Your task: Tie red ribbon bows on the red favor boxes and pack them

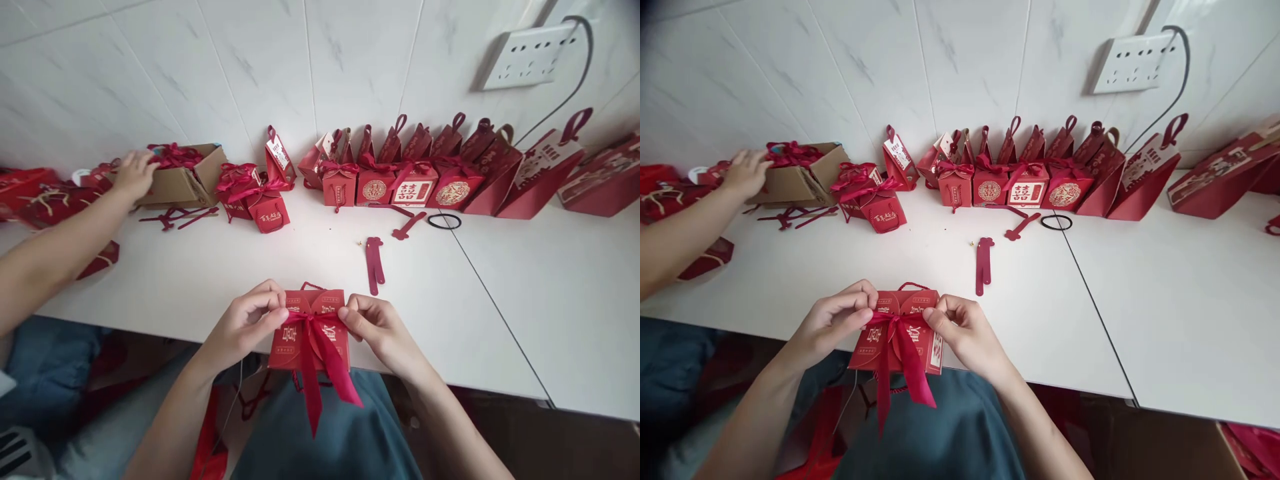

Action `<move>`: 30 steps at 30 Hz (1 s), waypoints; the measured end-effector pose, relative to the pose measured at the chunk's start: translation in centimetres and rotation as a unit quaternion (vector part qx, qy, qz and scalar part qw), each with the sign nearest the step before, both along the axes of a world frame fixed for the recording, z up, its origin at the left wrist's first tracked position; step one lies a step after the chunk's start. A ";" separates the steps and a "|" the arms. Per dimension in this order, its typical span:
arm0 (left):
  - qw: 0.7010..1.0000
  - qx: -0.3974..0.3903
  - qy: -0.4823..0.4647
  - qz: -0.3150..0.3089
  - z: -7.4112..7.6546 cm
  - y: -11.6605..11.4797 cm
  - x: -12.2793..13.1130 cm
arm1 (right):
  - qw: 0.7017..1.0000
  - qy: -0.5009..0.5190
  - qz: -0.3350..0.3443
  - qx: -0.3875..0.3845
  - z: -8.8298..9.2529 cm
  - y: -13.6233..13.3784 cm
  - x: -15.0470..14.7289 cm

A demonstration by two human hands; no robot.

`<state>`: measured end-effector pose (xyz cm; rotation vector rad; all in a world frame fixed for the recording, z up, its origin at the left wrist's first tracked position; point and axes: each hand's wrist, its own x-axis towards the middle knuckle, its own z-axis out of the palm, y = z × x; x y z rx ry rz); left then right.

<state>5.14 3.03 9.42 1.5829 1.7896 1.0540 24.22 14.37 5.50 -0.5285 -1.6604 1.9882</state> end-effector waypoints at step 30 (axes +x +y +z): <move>0.986 0.071 -0.097 -0.112 -1.1 -0.6 -0.3 | 0.990 0.009 -0.105 -0.093 -1.5 -2.8 1.8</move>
